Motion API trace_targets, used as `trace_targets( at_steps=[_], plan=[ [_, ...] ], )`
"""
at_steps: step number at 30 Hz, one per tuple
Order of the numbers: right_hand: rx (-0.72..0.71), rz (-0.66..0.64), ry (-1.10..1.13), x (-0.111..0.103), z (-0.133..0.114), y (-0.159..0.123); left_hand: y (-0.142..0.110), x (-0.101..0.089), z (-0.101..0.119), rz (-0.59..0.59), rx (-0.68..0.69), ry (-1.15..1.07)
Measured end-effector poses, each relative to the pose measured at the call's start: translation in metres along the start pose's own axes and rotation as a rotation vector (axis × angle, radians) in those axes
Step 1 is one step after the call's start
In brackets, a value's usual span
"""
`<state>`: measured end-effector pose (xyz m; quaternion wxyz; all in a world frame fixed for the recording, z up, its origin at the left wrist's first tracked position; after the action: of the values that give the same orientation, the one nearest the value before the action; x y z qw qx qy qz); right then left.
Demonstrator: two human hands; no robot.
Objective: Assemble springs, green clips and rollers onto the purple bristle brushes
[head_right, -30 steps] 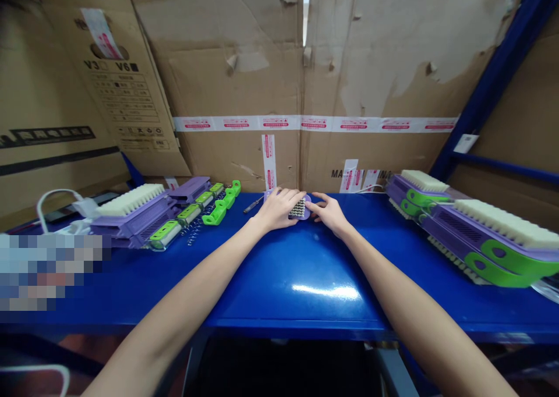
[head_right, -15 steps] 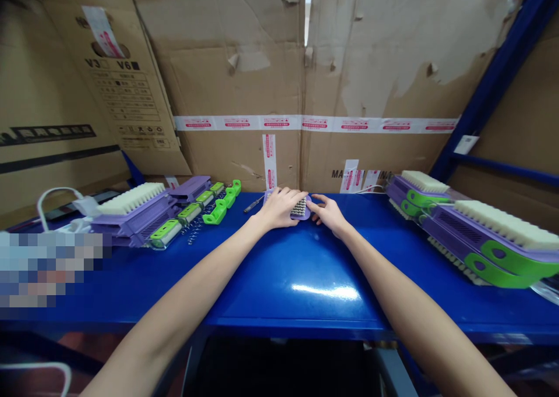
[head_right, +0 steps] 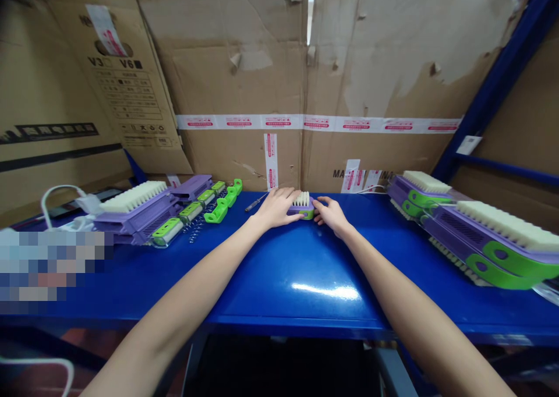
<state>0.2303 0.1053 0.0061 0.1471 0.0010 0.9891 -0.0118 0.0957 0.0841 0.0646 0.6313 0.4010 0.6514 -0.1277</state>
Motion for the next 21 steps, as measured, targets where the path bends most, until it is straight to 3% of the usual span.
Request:
trace_targets(
  at_steps=[5,13,17,21],
  plan=[
    [-0.043,0.001,-0.042,0.000,-0.004,-0.001,-0.001,0.008,-0.003,-0.030,-0.034,0.037],
    [-0.425,-0.015,-0.422,0.011,-0.039,-0.015,0.000,0.010,-0.001,0.005,-0.052,0.063],
    [-0.445,-0.056,-0.552,0.018,-0.040,-0.014,0.000,0.010,-0.001,0.010,-0.062,0.068],
    [-0.417,-0.076,-0.497,0.017,-0.037,-0.013,-0.001,0.008,0.001,0.016,-0.064,0.072]
  ],
)
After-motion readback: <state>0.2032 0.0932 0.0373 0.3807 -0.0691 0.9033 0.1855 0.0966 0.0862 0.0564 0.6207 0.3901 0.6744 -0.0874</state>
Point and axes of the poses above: each hand's wrist, its own y-axis towards the middle knuckle, its own x-axis out of the palm, z = x × y, the point moved 10 cm from there along y, towards the middle knuckle, and after that the axes turned 10 degrees about -z, right-handed, at the moved point
